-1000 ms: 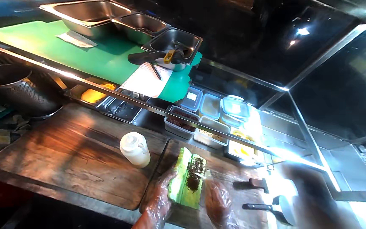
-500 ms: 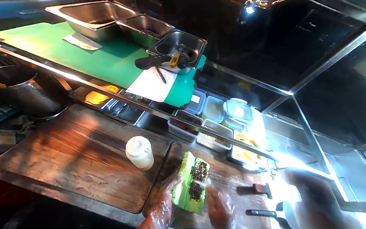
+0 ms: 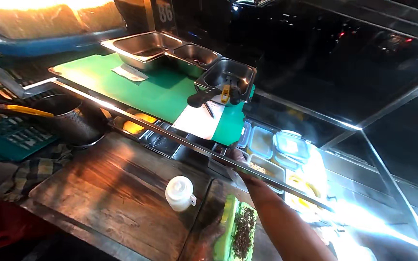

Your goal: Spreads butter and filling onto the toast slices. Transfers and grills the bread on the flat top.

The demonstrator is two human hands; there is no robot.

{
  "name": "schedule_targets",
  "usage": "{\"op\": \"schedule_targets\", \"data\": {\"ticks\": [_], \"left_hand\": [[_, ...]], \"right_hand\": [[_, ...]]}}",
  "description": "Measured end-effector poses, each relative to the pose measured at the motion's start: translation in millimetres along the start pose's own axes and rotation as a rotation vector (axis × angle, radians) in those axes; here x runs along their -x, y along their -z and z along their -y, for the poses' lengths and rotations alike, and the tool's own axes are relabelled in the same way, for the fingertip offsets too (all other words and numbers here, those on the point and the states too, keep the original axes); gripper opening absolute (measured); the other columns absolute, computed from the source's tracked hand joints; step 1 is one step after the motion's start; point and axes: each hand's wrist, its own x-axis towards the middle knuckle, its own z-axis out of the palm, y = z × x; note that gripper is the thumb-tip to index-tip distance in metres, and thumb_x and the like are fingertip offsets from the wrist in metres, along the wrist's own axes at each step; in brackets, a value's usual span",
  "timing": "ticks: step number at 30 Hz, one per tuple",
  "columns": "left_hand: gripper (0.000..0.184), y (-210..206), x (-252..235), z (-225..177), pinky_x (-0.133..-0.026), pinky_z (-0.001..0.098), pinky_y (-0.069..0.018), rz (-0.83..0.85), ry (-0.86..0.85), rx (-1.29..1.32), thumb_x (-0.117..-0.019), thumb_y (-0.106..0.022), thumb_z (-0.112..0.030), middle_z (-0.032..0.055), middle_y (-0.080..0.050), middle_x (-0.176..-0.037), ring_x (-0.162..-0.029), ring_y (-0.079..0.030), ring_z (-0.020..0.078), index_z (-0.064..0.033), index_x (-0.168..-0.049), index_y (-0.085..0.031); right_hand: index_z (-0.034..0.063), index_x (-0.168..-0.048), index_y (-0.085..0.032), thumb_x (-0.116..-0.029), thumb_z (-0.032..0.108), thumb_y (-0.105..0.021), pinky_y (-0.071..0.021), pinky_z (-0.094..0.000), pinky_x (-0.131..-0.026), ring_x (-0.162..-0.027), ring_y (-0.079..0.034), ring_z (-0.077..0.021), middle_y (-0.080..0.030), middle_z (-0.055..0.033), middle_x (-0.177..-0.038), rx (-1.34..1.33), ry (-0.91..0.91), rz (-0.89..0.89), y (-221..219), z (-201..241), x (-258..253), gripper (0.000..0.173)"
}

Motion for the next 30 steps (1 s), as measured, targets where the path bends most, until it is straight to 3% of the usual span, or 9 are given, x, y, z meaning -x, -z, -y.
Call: {"op": "schedule_targets", "data": {"ticks": [2, 8, 12, 17, 19, 22, 26, 28, 30], "left_hand": [[0.045, 0, 0, 1, -0.095, 0.0399, -0.0573, 0.011, 0.009, 0.023, -0.1022, -0.052, -0.011, 0.0133, -0.067, -0.129, -0.112, -0.068, 0.0206, -0.0047, -0.147, -0.052], [0.045, 1, 0, 7, -0.098, 0.0453, -0.0568, -0.005, 0.000, 0.015, -0.1032, -0.053, -0.015, 0.0135, -0.065, -0.135, -0.118, -0.066, 0.0244, -0.0094, -0.148, -0.053], [0.041, 3, -4, 17, -0.098, 0.0475, -0.0575, -0.026, -0.014, 0.035, -0.1047, -0.053, -0.021, 0.0149, -0.067, -0.131, -0.117, -0.067, 0.0268, -0.0084, -0.144, -0.057], [0.036, -2, -1, 15, -0.096, 0.0451, -0.0582, -0.089, -0.021, 0.003, -0.1053, -0.051, -0.021, 0.0140, -0.070, -0.126, -0.114, -0.068, 0.0247, -0.0070, -0.137, -0.062], [0.037, -1, -2, 18, -0.095, 0.0473, -0.0586, -0.079, -0.002, 0.031, -0.1057, -0.051, -0.024, 0.0149, -0.069, -0.126, -0.113, -0.069, 0.0263, -0.0083, -0.138, -0.061], [0.039, 1, -4, 16, -0.095, 0.0506, -0.0585, -0.029, 0.003, 0.075, -0.1050, -0.053, -0.027, 0.0179, -0.069, -0.125, -0.113, -0.069, 0.0297, -0.0067, -0.138, -0.060], [0.036, -2, -8, 16, -0.090, 0.0474, -0.0598, -0.039, -0.019, 0.083, -0.1040, -0.052, -0.020, 0.0181, -0.070, -0.118, -0.106, -0.070, 0.0281, -0.0031, -0.134, -0.060], [0.035, -2, -10, 17, -0.087, 0.0488, -0.0603, -0.058, -0.006, 0.127, -0.1035, -0.052, -0.019, 0.0189, -0.071, -0.117, -0.104, -0.071, 0.0293, -0.0028, -0.134, -0.060], [0.036, -1, -11, 18, -0.088, 0.0494, -0.0598, -0.056, -0.002, 0.148, -0.1038, -0.051, -0.019, 0.0191, -0.070, -0.119, -0.106, -0.070, 0.0296, -0.0031, -0.135, -0.060]], "right_hand": [[-0.0034, -0.121, -0.067, -0.1013, 0.025, -0.061, -0.0484, -0.0575, -0.103, -0.120, -0.064, -0.0390, -0.068, -0.0242, -0.124, -0.084, -0.178, 0.059, 1, 0, -13, 0.035], [0.0009, -0.116, -0.071, -0.0982, 0.037, -0.063, -0.0506, -0.0589, -0.099, -0.119, -0.065, -0.0377, -0.069, -0.0219, -0.123, -0.095, -0.429, -0.044, 16, -20, 3, 0.041], [0.0070, -0.098, -0.076, -0.0918, 0.029, -0.071, -0.0553, -0.0543, -0.089, -0.099, -0.071, -0.0281, -0.075, -0.0124, -0.101, -0.345, -0.339, -0.207, 23, -40, 42, 0.024], [0.0040, -0.094, -0.073, -0.0931, 0.012, -0.071, -0.0585, -0.0366, -0.068, -0.071, -0.067, -0.0150, -0.071, -0.0069, -0.081, -0.761, -0.161, -0.399, 17, -41, 130, 0.008], [0.0081, -0.101, -0.074, -0.0942, 0.018, -0.071, -0.0550, -0.0363, -0.064, -0.068, -0.063, -0.0143, -0.070, -0.0051, -0.082, -0.830, -0.222, -0.339, 8, -35, 182, 0.012], [0.0027, -0.092, -0.073, -0.0915, 0.013, -0.073, -0.0545, -0.0337, -0.056, -0.059, -0.062, -0.0156, -0.068, -0.0071, -0.073, -0.964, -0.332, -0.319, -15, -33, 236, 0.010], [0.0008, -0.098, -0.075, -0.0887, 0.010, -0.073, -0.0604, -0.0354, -0.066, -0.069, -0.069, -0.0152, -0.074, -0.0075, -0.084, -0.861, -0.351, -0.384, -77, -43, 294, 0.013], [0.0029, -0.101, -0.077, -0.0907, 0.012, -0.071, -0.0614, -0.0355, -0.083, -0.088, -0.073, -0.0154, -0.076, -0.0082, -0.095, -0.608, -0.220, -0.510, -106, -38, 319, 0.015], [0.0024, -0.097, -0.078, -0.0882, 0.010, -0.070, -0.0627, -0.0332, -0.083, -0.088, -0.075, -0.0181, -0.076, -0.0108, -0.092, -0.338, 0.015, -0.779, -133, -40, 330, 0.014]]}}
